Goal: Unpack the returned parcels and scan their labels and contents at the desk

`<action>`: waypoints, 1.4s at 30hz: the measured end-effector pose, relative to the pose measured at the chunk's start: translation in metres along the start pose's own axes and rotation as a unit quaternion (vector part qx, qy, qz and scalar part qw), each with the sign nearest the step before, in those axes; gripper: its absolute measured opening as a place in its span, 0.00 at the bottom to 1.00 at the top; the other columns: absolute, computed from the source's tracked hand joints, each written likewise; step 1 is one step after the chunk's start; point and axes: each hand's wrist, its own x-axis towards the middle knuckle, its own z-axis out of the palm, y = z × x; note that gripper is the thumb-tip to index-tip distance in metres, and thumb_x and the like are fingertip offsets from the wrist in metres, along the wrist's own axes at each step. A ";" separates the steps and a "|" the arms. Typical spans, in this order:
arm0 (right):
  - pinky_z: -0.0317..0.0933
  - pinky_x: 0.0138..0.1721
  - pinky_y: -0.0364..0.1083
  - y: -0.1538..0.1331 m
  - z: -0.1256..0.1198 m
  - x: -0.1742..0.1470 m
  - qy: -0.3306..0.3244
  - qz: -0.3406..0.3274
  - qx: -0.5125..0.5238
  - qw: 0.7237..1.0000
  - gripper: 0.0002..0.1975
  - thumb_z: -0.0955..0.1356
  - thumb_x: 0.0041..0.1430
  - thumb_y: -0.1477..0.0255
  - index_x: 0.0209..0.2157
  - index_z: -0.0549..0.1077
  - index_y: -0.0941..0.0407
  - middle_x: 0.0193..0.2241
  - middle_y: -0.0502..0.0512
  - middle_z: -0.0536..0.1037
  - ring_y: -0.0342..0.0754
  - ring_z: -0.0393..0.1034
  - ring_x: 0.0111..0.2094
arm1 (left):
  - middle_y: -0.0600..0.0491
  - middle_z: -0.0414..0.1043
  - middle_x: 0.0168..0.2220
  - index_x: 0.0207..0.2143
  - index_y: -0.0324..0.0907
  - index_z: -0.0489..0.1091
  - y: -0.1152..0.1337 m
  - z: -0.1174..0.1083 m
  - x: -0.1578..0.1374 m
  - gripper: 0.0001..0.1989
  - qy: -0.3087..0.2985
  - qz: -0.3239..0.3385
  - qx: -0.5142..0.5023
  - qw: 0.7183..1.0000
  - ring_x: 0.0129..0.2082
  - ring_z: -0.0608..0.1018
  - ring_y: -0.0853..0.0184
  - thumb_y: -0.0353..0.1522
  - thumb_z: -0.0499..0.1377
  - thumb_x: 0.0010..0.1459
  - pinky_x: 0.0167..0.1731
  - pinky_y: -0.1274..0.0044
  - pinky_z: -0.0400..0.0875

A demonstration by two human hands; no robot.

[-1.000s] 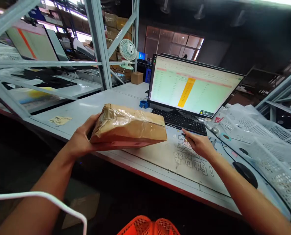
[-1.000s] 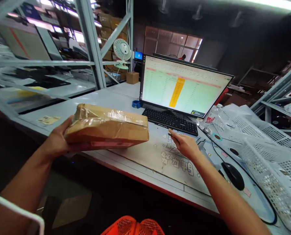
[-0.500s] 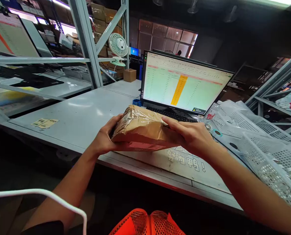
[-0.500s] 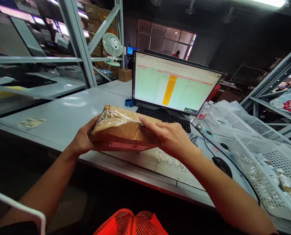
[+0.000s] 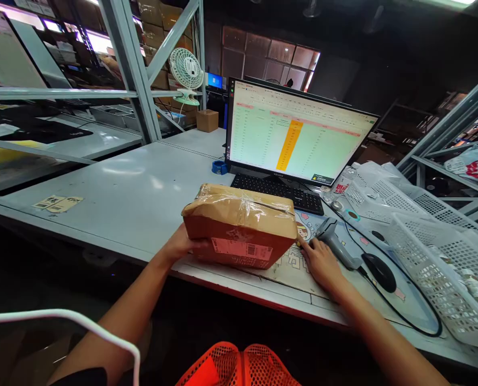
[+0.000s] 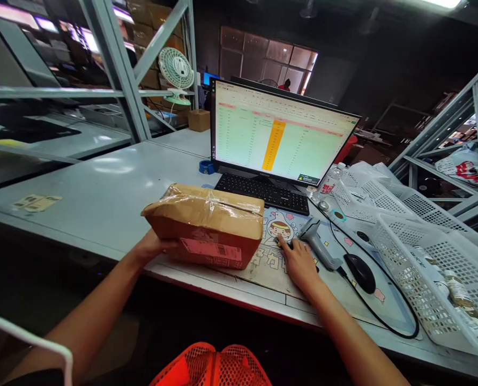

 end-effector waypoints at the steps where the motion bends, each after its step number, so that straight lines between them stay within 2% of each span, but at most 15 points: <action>1: 0.68 0.58 0.62 0.001 -0.007 0.002 0.036 -0.012 0.057 0.998 0.25 0.62 0.77 0.70 0.70 0.73 0.56 0.55 0.71 0.76 0.65 0.74 0.57 | 0.35 0.77 0.56 0.56 0.38 0.75 0.001 0.001 0.004 0.47 -0.028 0.000 0.017 0.999 0.59 0.78 0.37 0.51 0.80 0.35 0.59 0.55 0.77; 3: 0.68 0.60 0.60 -0.003 -0.038 0.012 0.135 -0.064 0.216 0.965 0.24 0.63 0.77 0.66 0.66 0.75 0.60 0.57 0.70 0.75 0.62 0.73 0.58 | 0.34 0.77 0.57 0.55 0.37 0.75 0.000 0.002 0.015 0.45 -0.081 0.012 0.061 0.995 0.60 0.77 0.37 0.54 0.78 0.39 0.61 0.53 0.74; 5: 0.69 0.60 0.56 -0.013 -0.086 0.027 0.209 -0.135 0.350 0.903 0.26 0.65 0.77 0.59 0.66 0.75 0.59 0.60 0.67 0.74 0.57 0.72 0.60 | 0.34 0.75 0.60 0.57 0.37 0.75 -0.003 -0.001 0.027 0.45 -0.128 0.031 0.106 0.986 0.62 0.76 0.37 0.56 0.76 0.44 0.63 0.50 0.71; 7: 0.69 0.59 0.52 -0.029 -0.132 0.042 0.174 -0.207 0.391 0.880 0.28 0.69 0.73 0.54 0.66 0.76 0.56 0.60 0.64 0.75 0.55 0.72 0.59 | 0.34 0.73 0.62 0.61 0.38 0.73 -0.003 -0.007 0.036 0.47 -0.171 0.039 0.148 0.973 0.64 0.75 0.37 0.58 0.74 0.47 0.64 0.48 0.69; 9: 0.69 0.55 0.50 -0.045 -0.167 0.054 0.096 -0.261 0.369 0.887 0.28 0.71 0.70 0.53 0.62 0.79 0.56 0.55 0.62 0.78 0.53 0.75 0.54 | 0.34 0.70 0.66 0.66 0.40 0.70 0.006 -0.015 0.038 0.50 -0.204 0.039 0.173 0.963 0.64 0.74 0.37 0.59 0.73 0.49 0.64 0.48 0.71; 11: 0.68 0.51 0.49 -0.057 -0.183 0.061 0.051 -0.291 0.311 0.903 0.24 0.70 0.72 0.55 0.59 0.81 0.57 0.50 0.62 0.80 0.52 0.76 0.48 | 0.36 0.64 0.70 0.71 0.45 0.64 0.032 -0.021 0.030 0.51 -0.188 0.074 0.172 0.964 0.67 0.72 0.40 0.59 0.72 0.53 0.65 0.50 0.71; 14: 0.65 0.48 0.51 -0.065 -0.186 0.064 0.062 -0.306 0.207 0.927 0.22 0.62 0.78 0.61 0.56 0.82 0.58 0.47 0.63 0.81 0.54 0.75 0.45 | 0.42 0.57 0.74 0.75 0.51 0.57 0.093 -0.011 0.009 0.46 -0.041 0.227 0.206 0.951 0.73 0.65 0.47 0.56 0.66 0.63 0.71 0.55 0.65; 16: 0.63 0.47 0.51 -0.068 -0.182 0.063 0.075 -0.303 0.152 0.938 0.23 0.59 0.79 0.64 0.54 0.82 0.59 0.47 0.64 0.82 0.55 0.75 0.45 | 0.44 0.63 0.71 0.73 0.49 0.61 0.133 0.013 0.000 0.38 0.019 0.311 0.307 0.899 0.71 0.67 0.51 0.51 0.66 0.67 0.71 0.58 0.64; 19: 0.60 0.40 0.50 -0.067 -0.182 0.065 0.086 -0.272 0.117 0.951 0.21 0.59 0.78 0.66 0.48 0.80 0.60 0.40 0.63 0.82 0.52 0.73 0.36 | 0.43 0.69 0.66 0.67 0.41 0.68 0.164 0.061 0.007 0.29 -0.012 0.396 0.443 0.804 0.67 0.71 0.54 0.47 0.62 0.72 0.69 0.61 0.65; 23: 0.53 0.34 0.47 -0.055 -0.182 0.090 0.131 -0.200 0.223 0.945 0.17 0.61 0.74 0.66 0.33 0.73 0.58 0.27 0.57 0.75 0.46 0.63 0.28 | 0.39 0.66 0.69 0.66 0.35 0.69 0.154 0.095 0.032 0.27 -0.024 0.445 0.541 0.713 0.67 0.70 0.49 0.45 0.53 0.78 0.67 0.58 0.65; 26: 0.53 0.31 0.45 -0.042 -0.168 0.117 0.020 -0.168 0.395 0.903 0.19 0.65 0.69 0.60 0.29 0.70 0.58 0.26 0.55 0.73 0.44 0.60 0.27 | 0.40 0.61 0.72 0.59 0.35 0.73 0.147 0.092 0.038 0.21 -0.042 0.455 0.539 0.707 0.73 0.63 0.48 0.42 0.53 0.78 0.70 0.57 0.61; 29: 0.53 0.27 0.44 -0.038 -0.142 0.132 -0.150 -0.101 0.570 0.802 0.25 0.74 0.54 0.48 0.31 0.74 0.58 0.26 0.54 0.74 0.43 0.61 0.25 | 0.38 0.70 0.64 0.52 0.34 0.71 0.148 0.083 0.032 0.18 -0.032 0.486 0.519 0.702 0.66 0.70 0.50 0.41 0.57 0.76 0.65 0.60 0.66; 30: 0.54 0.26 0.43 -0.039 -0.135 0.133 -0.176 -0.083 0.608 0.770 0.28 0.77 0.48 0.47 0.32 0.75 0.59 0.26 0.54 0.74 0.43 0.62 0.25 | 0.38 0.73 0.59 0.52 0.34 0.70 0.149 0.081 0.029 0.18 -0.016 0.503 0.516 0.693 0.62 0.73 0.51 0.42 0.58 0.75 0.61 0.61 0.68; 32: 0.54 0.26 0.42 -0.043 -0.124 0.130 -0.180 -0.067 0.649 0.737 0.33 0.79 0.40 0.44 0.31 0.75 0.59 0.26 0.53 0.75 0.42 0.63 0.24 | 0.39 0.76 0.52 0.52 0.35 0.69 0.147 0.080 0.021 0.19 0.021 0.536 0.504 0.677 0.54 0.77 0.54 0.44 0.60 0.73 0.55 0.64 0.70; 42: 0.48 0.22 0.42 -0.062 -0.135 0.115 -0.139 -0.093 0.664 0.729 0.33 0.79 0.42 0.41 0.27 0.71 0.58 0.22 0.49 0.68 0.39 0.56 0.21 | 0.49 0.77 0.38 0.43 0.39 0.69 0.119 0.095 -0.012 0.17 0.213 0.603 0.399 0.657 0.37 0.77 0.64 0.45 0.65 0.70 0.43 0.68 0.67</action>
